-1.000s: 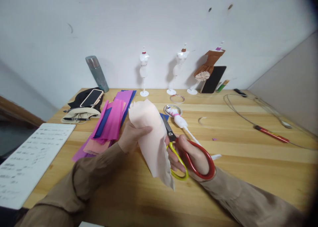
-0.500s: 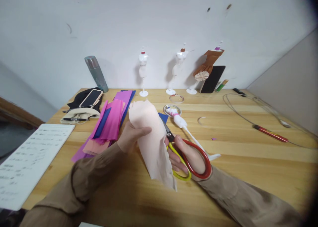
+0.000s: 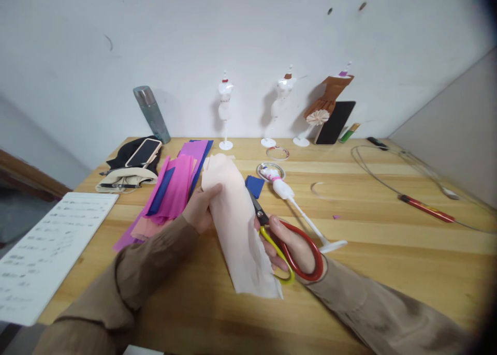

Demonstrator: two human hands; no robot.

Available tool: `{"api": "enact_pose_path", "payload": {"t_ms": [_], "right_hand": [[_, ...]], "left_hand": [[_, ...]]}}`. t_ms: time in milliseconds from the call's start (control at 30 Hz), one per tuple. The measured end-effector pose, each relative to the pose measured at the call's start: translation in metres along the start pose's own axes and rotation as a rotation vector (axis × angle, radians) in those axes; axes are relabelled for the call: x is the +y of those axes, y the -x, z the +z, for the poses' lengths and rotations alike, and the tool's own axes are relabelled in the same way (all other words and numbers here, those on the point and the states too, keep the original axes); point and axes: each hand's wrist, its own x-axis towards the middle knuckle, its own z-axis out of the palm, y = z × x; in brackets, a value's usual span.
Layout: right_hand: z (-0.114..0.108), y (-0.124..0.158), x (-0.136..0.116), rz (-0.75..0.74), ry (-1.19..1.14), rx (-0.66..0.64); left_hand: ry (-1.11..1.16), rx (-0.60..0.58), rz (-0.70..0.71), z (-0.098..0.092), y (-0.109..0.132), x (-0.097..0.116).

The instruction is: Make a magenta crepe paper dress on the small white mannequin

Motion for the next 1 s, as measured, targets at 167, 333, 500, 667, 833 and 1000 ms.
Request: {"api": "enact_pose_path", "payload": {"t_ms": [167,333,500,667,833,1000], "right_hand": [[0.002,-0.001,0.0,-0.053,-0.084,-0.076],[0.002,0.001,0.001,-0.063,-0.099,-0.112],[0.001,0.002,0.001,-0.092,-0.092,-0.105],[0.005,0.002,-0.002,-0.106,-0.097,-0.107],[0.01,0.004,-0.005,-0.108,-0.102,-0.086],[0.012,0.006,-0.008,-0.089,-0.089,-0.053]], "left_hand": [[0.009,-0.005,-0.017,0.003,0.0,0.006],[0.003,-0.035,0.008,0.0,0.0,0.007],[0.005,-0.078,0.043,-0.001,0.001,0.005],[0.014,-0.019,0.042,0.005,0.003,0.004],[0.022,0.049,0.024,0.009,0.006,0.005],[0.021,0.033,0.014,0.01,0.006,0.005]]}}
